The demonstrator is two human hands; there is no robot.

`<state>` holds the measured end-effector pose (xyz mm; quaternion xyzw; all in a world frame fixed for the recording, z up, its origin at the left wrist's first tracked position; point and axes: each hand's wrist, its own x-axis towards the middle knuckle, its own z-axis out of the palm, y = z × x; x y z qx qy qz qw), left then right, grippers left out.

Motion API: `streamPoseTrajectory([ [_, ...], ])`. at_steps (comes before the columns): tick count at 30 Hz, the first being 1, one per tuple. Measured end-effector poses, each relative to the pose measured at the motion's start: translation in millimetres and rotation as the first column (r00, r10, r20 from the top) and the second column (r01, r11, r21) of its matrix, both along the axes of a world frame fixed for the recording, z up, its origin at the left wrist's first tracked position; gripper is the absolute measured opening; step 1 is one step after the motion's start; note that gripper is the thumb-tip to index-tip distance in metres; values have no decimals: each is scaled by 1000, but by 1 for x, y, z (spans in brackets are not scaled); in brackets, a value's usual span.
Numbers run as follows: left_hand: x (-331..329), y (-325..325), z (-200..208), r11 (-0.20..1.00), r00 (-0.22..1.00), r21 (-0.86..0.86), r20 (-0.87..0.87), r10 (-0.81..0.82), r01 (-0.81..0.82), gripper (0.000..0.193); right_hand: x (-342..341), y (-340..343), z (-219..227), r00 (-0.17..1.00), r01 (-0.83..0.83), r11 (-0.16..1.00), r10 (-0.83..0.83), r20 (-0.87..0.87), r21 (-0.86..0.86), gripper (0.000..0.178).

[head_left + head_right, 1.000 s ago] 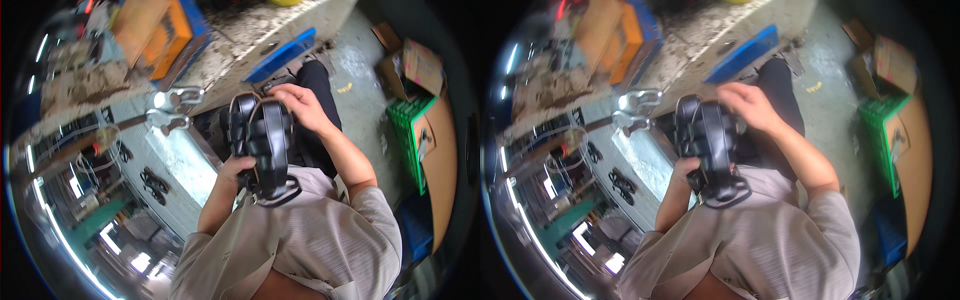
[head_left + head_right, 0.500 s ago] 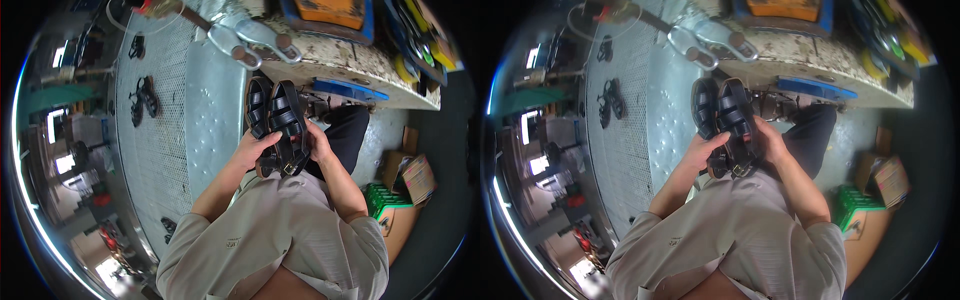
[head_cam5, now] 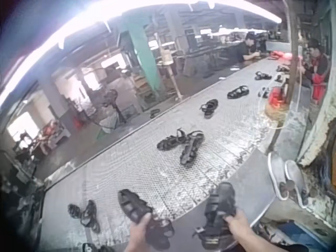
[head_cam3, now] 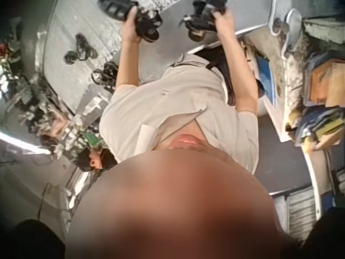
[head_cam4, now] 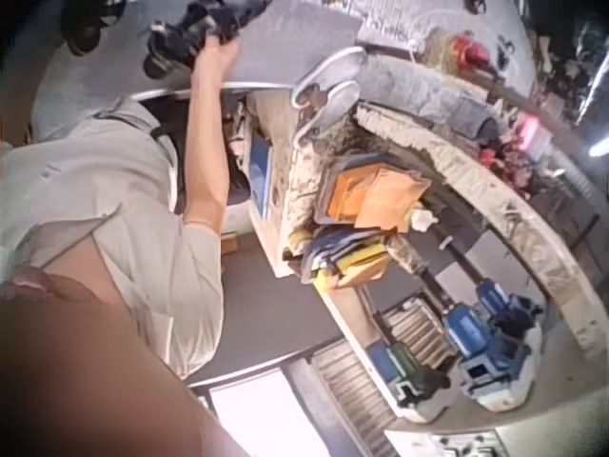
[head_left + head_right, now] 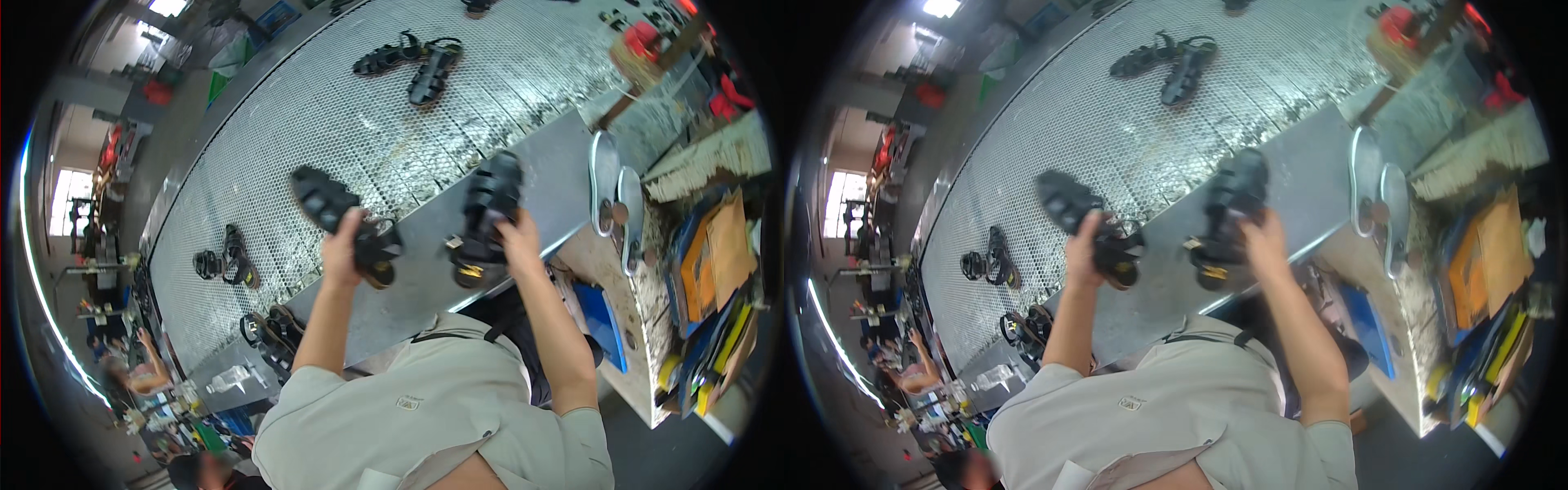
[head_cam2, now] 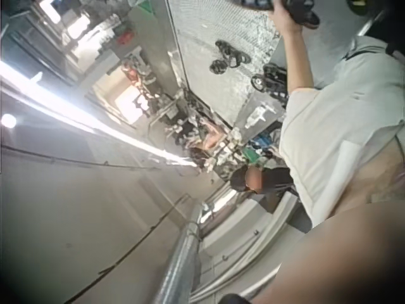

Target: The user is attaching soles to sandals in a factory setting.

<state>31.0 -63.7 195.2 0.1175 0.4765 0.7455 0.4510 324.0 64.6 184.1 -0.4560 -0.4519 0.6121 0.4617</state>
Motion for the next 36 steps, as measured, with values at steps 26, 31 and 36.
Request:
streamPoseTrajectory([
  [26, -6, 681, 8, 909, 640, -33, -699, -319, 416, 53, 303, 106, -65, 64, 419, 461, -874, 481, 782, 68],
  [31, 102, 659, 73, 959, 732, 151, -677, -78, 242, 51, 328, 142, -57, 302, 496, 485, -874, 380, 720, 43],
  [36, 220, 503, 106, 752, 856, 409, -263, -446, 518, 38, 311, 53, -43, 249, 610, 433, -900, 358, 663, 32],
])
